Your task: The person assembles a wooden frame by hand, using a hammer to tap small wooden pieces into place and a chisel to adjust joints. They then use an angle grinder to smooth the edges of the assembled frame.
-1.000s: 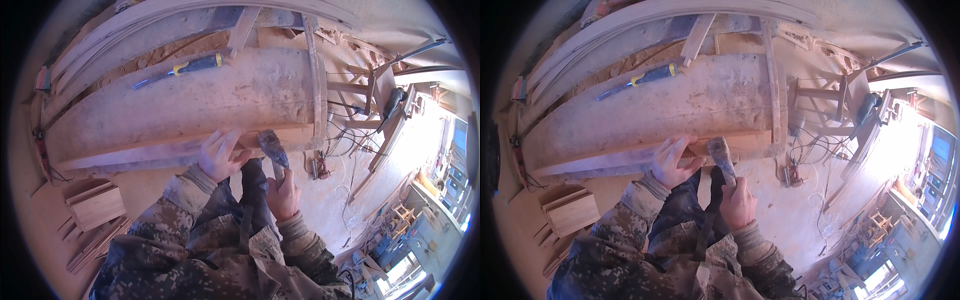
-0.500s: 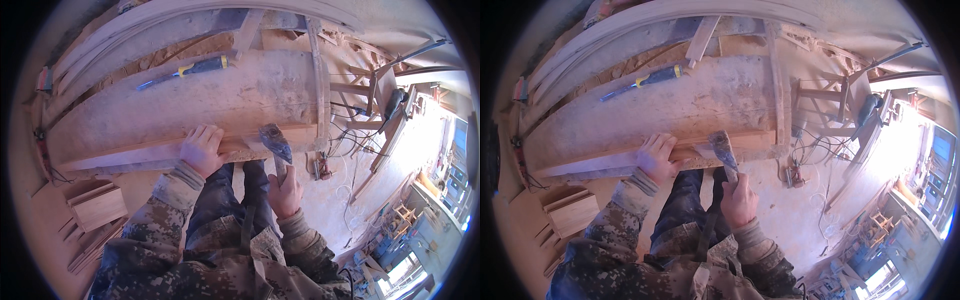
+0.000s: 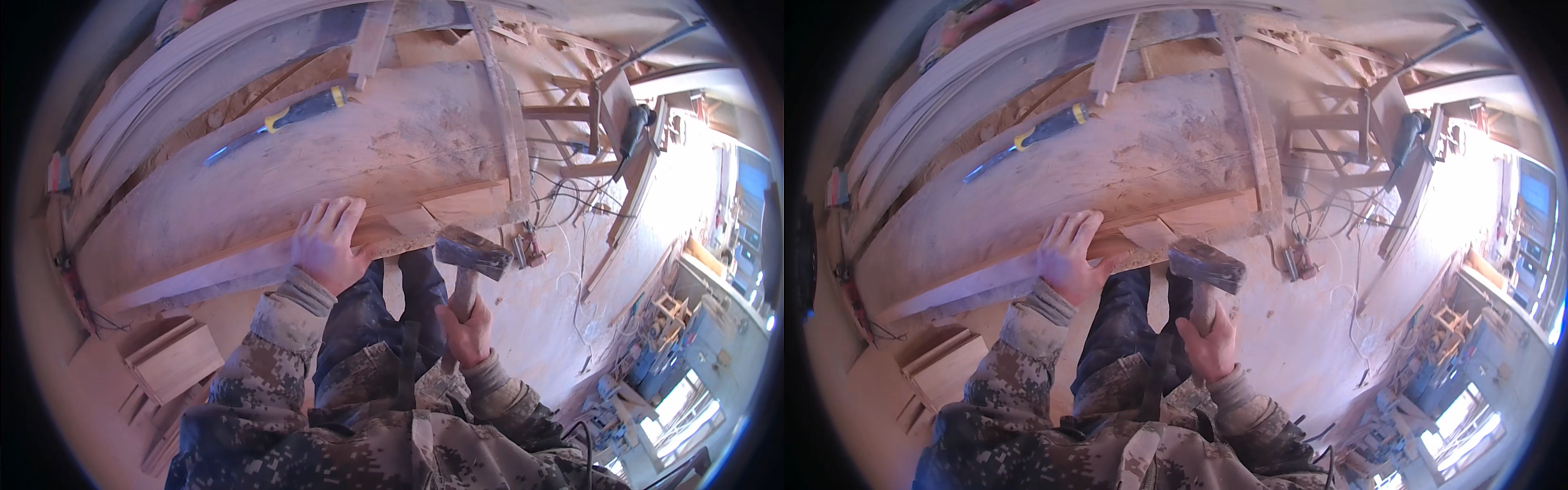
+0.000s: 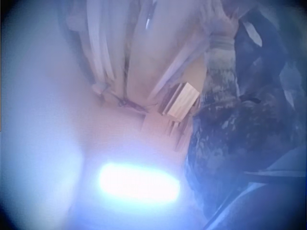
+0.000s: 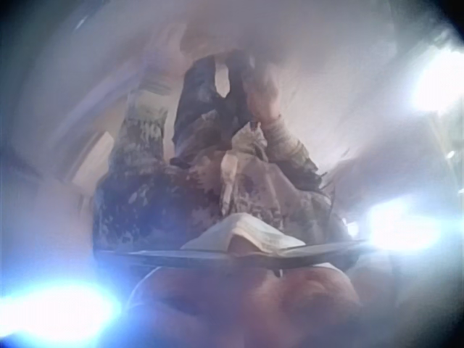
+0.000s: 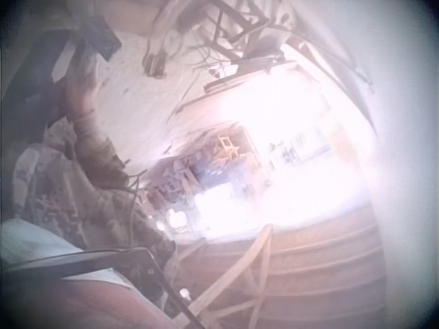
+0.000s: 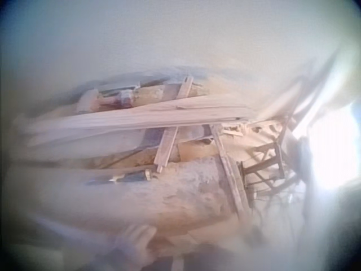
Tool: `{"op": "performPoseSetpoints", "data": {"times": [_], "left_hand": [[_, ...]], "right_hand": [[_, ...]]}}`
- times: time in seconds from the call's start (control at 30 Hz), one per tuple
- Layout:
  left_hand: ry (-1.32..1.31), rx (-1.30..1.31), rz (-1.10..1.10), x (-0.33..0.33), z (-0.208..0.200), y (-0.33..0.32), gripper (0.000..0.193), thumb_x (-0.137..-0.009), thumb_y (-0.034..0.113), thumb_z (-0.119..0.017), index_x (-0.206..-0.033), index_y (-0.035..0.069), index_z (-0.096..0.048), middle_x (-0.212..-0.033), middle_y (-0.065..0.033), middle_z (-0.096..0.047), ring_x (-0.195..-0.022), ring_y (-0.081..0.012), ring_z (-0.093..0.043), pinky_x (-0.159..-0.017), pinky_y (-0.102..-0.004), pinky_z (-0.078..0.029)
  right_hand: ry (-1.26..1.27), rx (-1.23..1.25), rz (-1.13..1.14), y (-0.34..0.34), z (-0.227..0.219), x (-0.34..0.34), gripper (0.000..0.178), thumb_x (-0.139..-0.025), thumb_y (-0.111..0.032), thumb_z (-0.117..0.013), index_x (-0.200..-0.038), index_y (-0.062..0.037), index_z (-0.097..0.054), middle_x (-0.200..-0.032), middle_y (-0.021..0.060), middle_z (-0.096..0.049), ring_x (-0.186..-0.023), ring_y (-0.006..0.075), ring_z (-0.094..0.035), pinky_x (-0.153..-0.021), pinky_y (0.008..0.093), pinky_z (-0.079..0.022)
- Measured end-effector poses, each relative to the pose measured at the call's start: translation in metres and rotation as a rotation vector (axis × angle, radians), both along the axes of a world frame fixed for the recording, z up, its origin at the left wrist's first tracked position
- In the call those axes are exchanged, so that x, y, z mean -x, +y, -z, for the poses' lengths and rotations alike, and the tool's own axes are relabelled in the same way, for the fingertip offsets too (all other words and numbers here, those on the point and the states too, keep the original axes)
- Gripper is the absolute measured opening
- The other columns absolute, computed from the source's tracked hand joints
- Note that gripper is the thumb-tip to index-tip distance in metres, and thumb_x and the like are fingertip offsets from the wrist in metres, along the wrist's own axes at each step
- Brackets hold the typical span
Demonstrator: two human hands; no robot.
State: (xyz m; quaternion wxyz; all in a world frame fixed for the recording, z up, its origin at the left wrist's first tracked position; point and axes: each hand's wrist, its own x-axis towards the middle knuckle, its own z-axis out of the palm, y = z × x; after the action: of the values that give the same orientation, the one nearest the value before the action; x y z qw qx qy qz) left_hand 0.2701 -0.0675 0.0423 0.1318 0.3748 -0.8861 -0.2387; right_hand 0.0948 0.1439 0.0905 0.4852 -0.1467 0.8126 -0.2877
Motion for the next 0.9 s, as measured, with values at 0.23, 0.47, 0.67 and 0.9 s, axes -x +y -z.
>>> {"op": "performPoseSetpoints", "data": {"times": [0.23, 0.47, 0.67, 0.9], "left_hand": [[0.223, -0.106, 0.177, 0.031, 0.007, -0.005, 0.061, -0.081, 0.027, -0.087, -0.131, -0.001, -0.066, -0.121, -0.0181, -0.074, -0.11, -0.0376, -0.071, -0.094, -0.0456, -0.058], [0.232, -0.039, 0.155, 0.031, 0.007, -0.002, 0.062, -0.08, 0.02, -0.087, -0.133, -0.001, -0.063, -0.114, -0.0162, -0.076, -0.1, -0.0363, -0.074, -0.085, -0.0435, -0.061], [0.243, -0.046, 0.132, 0.034, 0.007, -0.003, 0.064, -0.077, 0.015, -0.087, -0.135, 0.0, -0.061, -0.116, -0.0146, -0.077, -0.098, -0.033, -0.076, -0.083, -0.0426, -0.062], [0.196, -0.12, 0.097, 0.029, 0.006, 0.001, 0.069, -0.074, 0.013, -0.088, -0.136, 0.0, -0.06, -0.115, -0.0149, -0.077, -0.097, -0.0344, -0.076, -0.083, -0.0426, -0.061]], "right_hand": [[-0.905, 0.156, 0.828, -0.006, -0.004, 0.004, 0.026, -0.103, -0.017, -0.059, -0.08, -0.0122, -0.048, -0.064, -0.0034, -0.046, -0.052, 0.0107, -0.044, -0.055, 0.0321, -0.04], [-1.47, 0.332, 1.387, -0.048, -0.05, -0.018, 0.037, -0.109, -0.018, -0.049, -0.073, -0.0169, -0.043, -0.062, -0.0072, -0.038, -0.053, 0.0093, -0.037, -0.061, 0.032, -0.038], [-1.595, 0.298, 1.201, -0.069, -0.064, -0.038, 0.032, -0.109, -0.017, -0.048, -0.077, -0.0147, -0.047, -0.066, -0.0047, -0.045, -0.055, 0.0121, -0.041, -0.062, 0.033, -0.041], [-1.618, 0.267, 1.274, -0.078, -0.071, -0.047, 0.032, -0.107, -0.015, -0.05, -0.075, -0.0148, -0.045, -0.064, -0.0045, -0.041, -0.056, 0.0126, -0.04, -0.062, 0.0335, -0.041]]}}
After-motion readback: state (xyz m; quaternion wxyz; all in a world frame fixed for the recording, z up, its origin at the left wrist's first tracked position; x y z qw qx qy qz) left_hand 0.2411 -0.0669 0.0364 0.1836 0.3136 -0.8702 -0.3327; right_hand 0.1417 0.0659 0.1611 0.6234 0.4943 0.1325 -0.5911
